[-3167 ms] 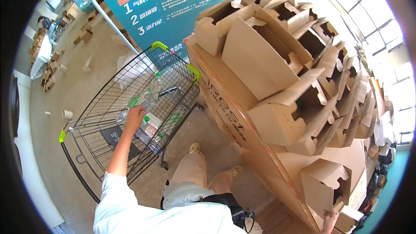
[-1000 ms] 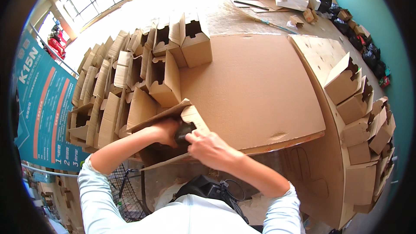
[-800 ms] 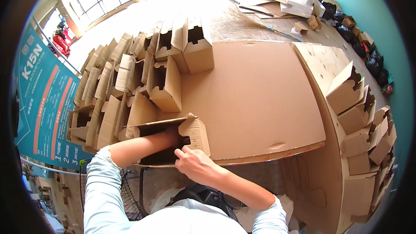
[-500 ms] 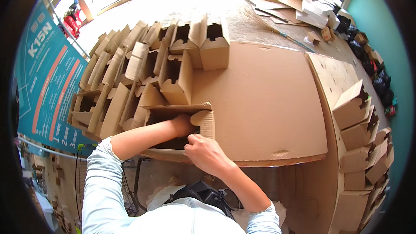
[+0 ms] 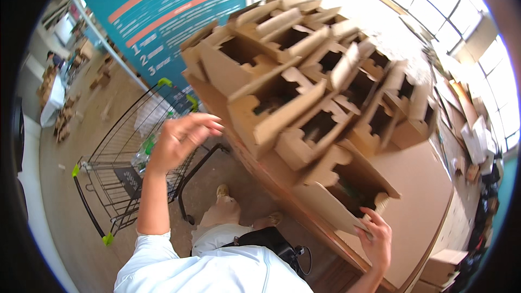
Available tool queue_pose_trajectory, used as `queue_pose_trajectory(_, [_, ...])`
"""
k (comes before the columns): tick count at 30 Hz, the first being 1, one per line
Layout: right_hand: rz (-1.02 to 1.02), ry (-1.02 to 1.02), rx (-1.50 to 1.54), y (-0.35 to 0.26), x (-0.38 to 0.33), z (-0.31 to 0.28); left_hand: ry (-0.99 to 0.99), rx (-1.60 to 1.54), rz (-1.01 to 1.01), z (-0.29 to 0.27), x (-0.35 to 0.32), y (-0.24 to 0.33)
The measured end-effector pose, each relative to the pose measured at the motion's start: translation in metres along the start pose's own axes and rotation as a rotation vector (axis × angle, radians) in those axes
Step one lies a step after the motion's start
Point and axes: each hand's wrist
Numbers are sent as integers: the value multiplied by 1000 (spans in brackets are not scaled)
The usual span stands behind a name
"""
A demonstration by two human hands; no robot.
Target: The person takes plastic bottles from a shopping cart and places them individually into cardboard boxes on a table, then moves the finished boxes to a stack.
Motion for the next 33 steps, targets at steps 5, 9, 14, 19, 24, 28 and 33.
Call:
queue_pose_trajectory(5, [208,-185,-247,-22,11,-13,485,-225,-505,-123,-131,-256])
queue_pose_trajectory(9, [358,-100,-497,-11,20,-8,448,-306,-930,-155,-203,-447])
queue_pose_trajectory(14, [463,-66,-513,10,5,-15,169,78,-1100,-143,-197,-580])
queue_pose_trajectory(19, [573,-96,-470,30,-13,-16,181,295,-1225,-117,-191,-667])
queue_pose_trajectory(24, [599,-83,-421,-10,2,-3,327,437,-1276,-106,-166,-689])
queue_pose_trajectory(28, [556,-22,-504,-4,-7,-3,316,542,-1403,-101,-128,-663])
queue_pose_trajectory(33, [689,22,-298,-41,29,15,99,306,-1237,-63,-161,-669])
Point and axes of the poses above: each hand's wrist, its own x-axis towards the middle knuckle, its own z-axis out of the palm, y = z × x, and after that the axes turned 14 degrees about -y, right-handed
